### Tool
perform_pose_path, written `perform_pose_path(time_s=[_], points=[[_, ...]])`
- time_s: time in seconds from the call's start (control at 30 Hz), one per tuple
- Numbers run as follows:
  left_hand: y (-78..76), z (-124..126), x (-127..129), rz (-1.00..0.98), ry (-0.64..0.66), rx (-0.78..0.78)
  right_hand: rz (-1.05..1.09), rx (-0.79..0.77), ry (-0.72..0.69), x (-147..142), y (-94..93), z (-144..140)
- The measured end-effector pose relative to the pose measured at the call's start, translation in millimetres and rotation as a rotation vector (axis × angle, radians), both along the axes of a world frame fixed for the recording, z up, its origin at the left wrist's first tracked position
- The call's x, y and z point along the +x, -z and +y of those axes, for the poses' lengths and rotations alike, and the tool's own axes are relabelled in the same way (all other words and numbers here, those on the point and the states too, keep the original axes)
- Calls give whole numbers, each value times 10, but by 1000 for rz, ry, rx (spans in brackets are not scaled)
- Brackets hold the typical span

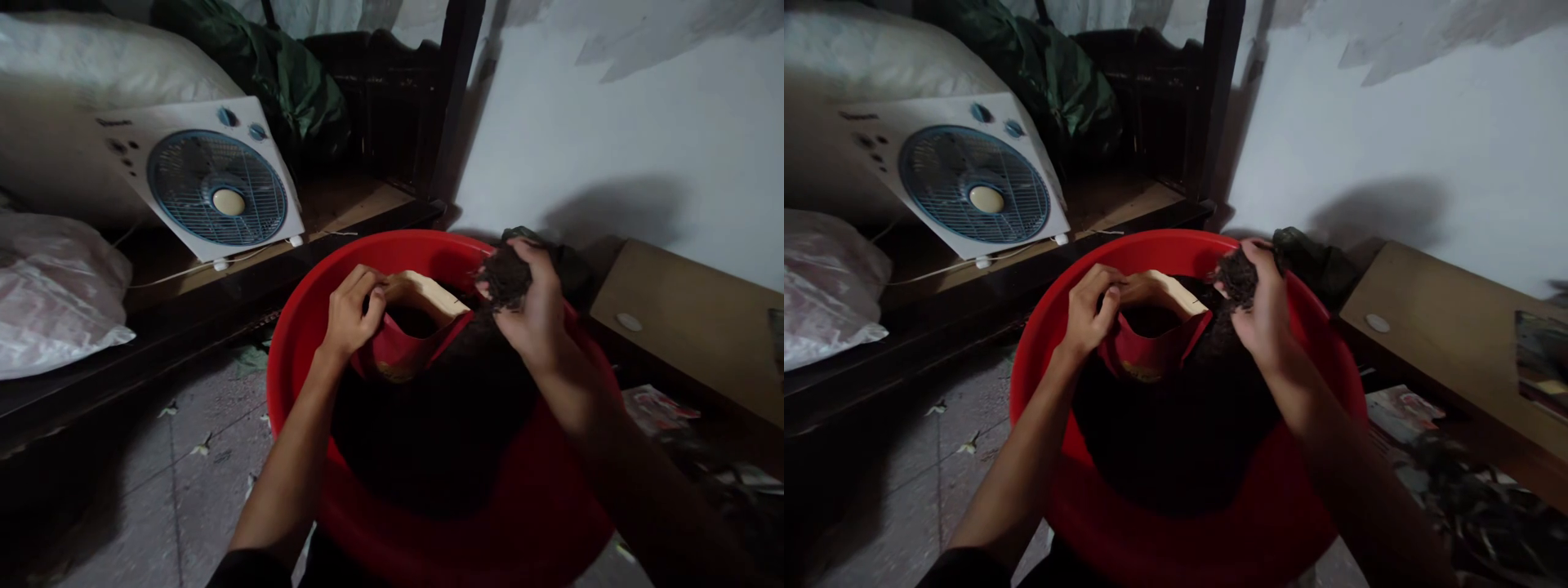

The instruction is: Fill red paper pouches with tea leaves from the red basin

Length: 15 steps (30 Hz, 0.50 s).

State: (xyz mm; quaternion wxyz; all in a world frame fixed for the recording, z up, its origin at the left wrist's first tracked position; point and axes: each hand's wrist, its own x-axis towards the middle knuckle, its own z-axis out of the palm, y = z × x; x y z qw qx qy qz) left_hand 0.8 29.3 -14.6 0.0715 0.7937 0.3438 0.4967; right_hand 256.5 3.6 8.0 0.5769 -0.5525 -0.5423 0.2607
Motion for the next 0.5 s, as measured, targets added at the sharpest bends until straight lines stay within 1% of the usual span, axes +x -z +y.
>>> perform_pose_path(time_s=[0.03, 0.1, 0.17, 0.2, 0.27, 0.3, 0.37, 0.4, 0.43, 0.5], points=[[3, 5, -4, 2, 1, -10, 235, -5, -39, -148, -144, 47], [12, 15, -14, 8, -5, -35, 537, 7, -162, -456, -350, 140], [25, 19, -24, 7, -21, -54, 658, 58, -289, -723, -435, 209], [32, 20, -28, 4, -36, -61, 673, 99, -317, -822, -438, 229], [45, 20, -38, 10, -77, -75, 620, 153, -329, -935, -391, 237], [49, 23, -46, 19, -101, -84, 561, 153, -325, -949, -355, 227], [47, 40, -73, 23, -146, -117, 411, 116, -326, -910, -288, 195], [41, 56, -94, 12, -144, -140, 322, 92, -342, -866, -265, 176], [32, 76, -121, -7, -117, -166, 219, 83, -361, -814, -252, 158], [9, 124, -189, -53, -16, -231, 11, 110, -372, -700, -247, 122]])
